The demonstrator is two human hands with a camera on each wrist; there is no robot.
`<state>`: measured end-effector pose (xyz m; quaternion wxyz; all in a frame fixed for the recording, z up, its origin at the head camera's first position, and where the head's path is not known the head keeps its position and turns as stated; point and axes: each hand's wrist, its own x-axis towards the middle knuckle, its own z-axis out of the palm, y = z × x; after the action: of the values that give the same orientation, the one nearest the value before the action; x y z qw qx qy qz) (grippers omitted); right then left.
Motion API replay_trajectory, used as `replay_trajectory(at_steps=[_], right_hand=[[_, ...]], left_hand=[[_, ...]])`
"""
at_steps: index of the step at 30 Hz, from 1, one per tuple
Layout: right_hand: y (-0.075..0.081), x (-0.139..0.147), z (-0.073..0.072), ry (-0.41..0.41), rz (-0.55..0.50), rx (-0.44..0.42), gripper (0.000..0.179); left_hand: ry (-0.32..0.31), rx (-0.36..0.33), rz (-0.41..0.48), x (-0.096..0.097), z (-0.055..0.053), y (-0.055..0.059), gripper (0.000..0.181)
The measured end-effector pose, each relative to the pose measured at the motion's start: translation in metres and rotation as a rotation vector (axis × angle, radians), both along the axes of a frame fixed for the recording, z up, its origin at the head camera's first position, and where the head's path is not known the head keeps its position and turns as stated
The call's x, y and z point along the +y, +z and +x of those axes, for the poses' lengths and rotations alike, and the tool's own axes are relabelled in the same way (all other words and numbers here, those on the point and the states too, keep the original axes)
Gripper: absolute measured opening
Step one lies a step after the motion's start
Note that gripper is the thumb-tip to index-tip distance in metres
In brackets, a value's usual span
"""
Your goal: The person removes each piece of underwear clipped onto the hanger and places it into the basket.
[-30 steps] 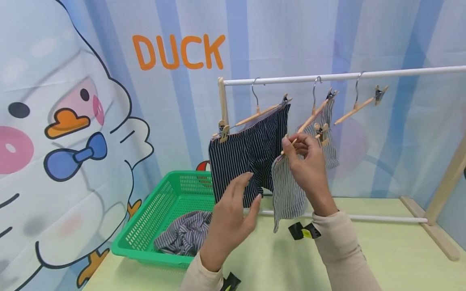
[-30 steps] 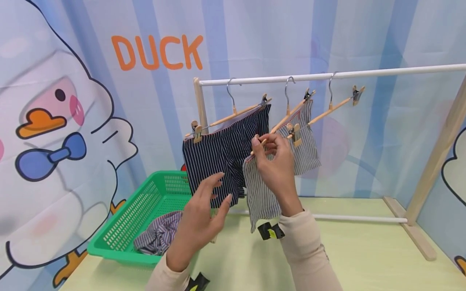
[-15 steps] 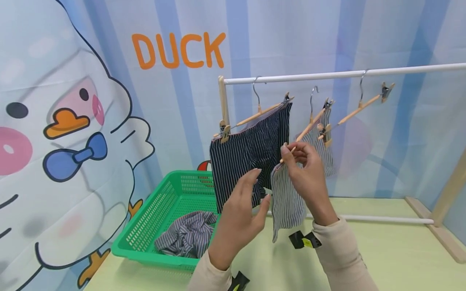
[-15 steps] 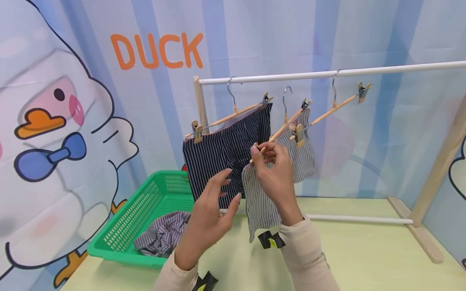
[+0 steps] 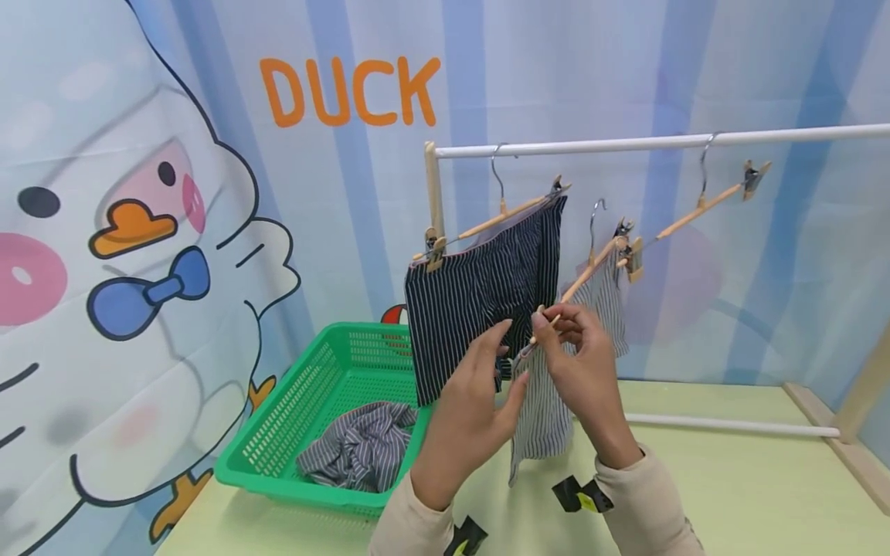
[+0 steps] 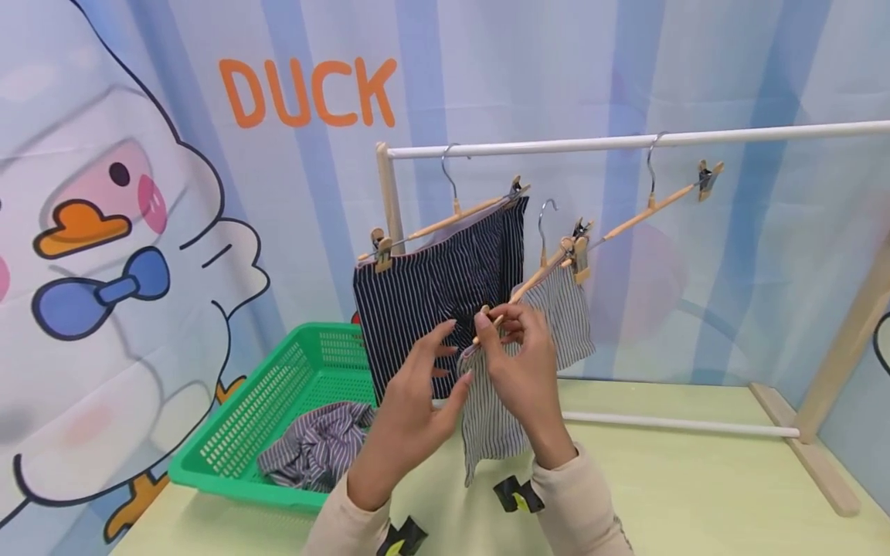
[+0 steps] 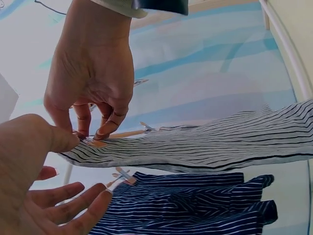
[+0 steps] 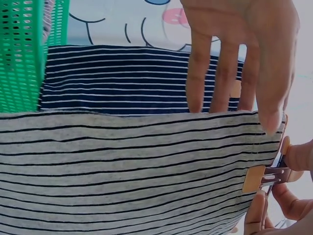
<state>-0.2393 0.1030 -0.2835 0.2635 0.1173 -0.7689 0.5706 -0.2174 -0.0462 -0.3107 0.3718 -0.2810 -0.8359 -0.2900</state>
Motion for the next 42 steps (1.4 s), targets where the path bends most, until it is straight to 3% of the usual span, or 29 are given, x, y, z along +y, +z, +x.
replay_trajectory(at_steps=[6, 12, 17, 26, 31, 42], right_hand=[[-0.011, -0.002, 0.004, 0.007, 0.009, 0.012, 0.029], [-0.022, -0.002, 0.006, 0.014, 0.007, 0.026, 0.026], [-0.030, -0.002, 0.008, 0.009, 0.013, 0.039, 0.025], [-0.032, -0.005, 0.012, 0.025, 0.042, 0.062, 0.024], [-0.032, -0.009, 0.013, 0.033, 0.049, 0.091, 0.023], [-0.034, -0.011, 0.016, 0.029, 0.080, 0.143, 0.023]], left_hand=[[-0.005, 0.035, -0.007, 0.001, -0.005, -0.004, 0.066], [-0.052, -0.006, 0.025, 0.003, -0.004, -0.005, 0.067], [-0.078, 0.016, 0.022, 0.006, -0.004, -0.007, 0.062], [-0.021, 0.096, -0.020, 0.009, -0.004, -0.009, 0.057], [0.008, 0.111, -0.028, 0.009, -0.005, -0.009, 0.060], [0.057, 0.128, -0.030, 0.011, -0.004, -0.010, 0.044]])
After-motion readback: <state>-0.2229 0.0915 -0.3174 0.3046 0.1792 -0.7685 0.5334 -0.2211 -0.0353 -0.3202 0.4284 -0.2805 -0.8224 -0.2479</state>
